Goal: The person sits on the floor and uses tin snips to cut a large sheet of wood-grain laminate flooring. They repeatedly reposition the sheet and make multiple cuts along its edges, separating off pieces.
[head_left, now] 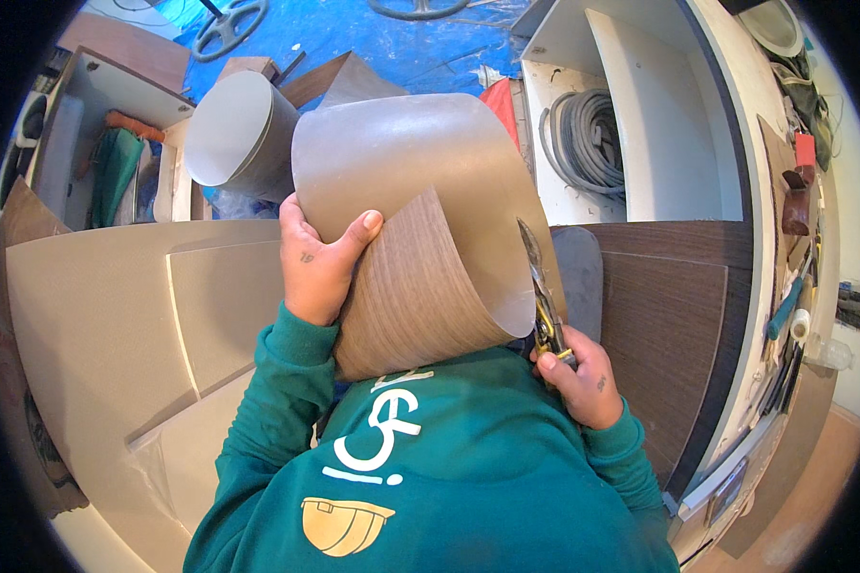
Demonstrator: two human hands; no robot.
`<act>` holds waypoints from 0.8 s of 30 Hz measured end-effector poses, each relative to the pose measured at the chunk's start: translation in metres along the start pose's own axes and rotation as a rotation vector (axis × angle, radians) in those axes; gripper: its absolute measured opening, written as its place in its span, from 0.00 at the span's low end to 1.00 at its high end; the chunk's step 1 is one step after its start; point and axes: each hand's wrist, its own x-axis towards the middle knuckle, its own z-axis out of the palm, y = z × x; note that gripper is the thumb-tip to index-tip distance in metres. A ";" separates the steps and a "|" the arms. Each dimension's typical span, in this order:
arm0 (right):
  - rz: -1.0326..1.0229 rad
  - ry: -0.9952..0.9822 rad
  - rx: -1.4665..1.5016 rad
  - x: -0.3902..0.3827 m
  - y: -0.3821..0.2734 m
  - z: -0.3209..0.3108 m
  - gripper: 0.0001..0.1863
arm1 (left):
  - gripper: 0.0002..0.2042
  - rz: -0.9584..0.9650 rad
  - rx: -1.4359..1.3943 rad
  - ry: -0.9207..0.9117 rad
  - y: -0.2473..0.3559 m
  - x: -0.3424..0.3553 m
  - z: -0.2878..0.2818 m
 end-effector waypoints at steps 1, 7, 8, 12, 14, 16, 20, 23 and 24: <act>0.003 0.000 -0.001 0.000 -0.001 0.000 0.20 | 0.37 0.000 0.002 -0.006 0.000 0.000 0.000; 0.096 -0.009 -0.005 -0.001 -0.003 0.000 0.16 | 0.37 -0.034 0.083 0.005 -0.004 0.002 -0.001; 0.094 -0.018 0.016 -0.002 -0.002 0.000 0.15 | 0.37 -0.035 0.066 0.004 -0.006 0.002 -0.001; 0.071 -0.050 0.078 -0.006 0.002 -0.004 0.14 | 0.37 -0.027 0.028 -0.004 -0.008 0.002 0.001; 0.071 -0.062 0.089 -0.007 0.002 -0.005 0.14 | 0.38 -0.011 0.038 -0.002 -0.007 0.002 0.002; 0.091 -0.071 0.095 -0.009 0.001 -0.005 0.15 | 0.38 0.014 0.063 0.009 -0.004 0.002 0.003; 0.077 -0.001 0.009 -0.010 0.001 0.000 0.21 | 0.38 -0.007 0.055 0.001 -0.004 0.004 0.002; 0.077 0.028 0.002 -0.010 0.004 0.003 0.19 | 0.38 -0.008 0.068 0.001 -0.003 0.004 0.001; 0.052 0.044 -0.016 -0.010 0.007 0.004 0.19 | 0.38 -0.003 0.072 0.005 -0.003 0.004 0.001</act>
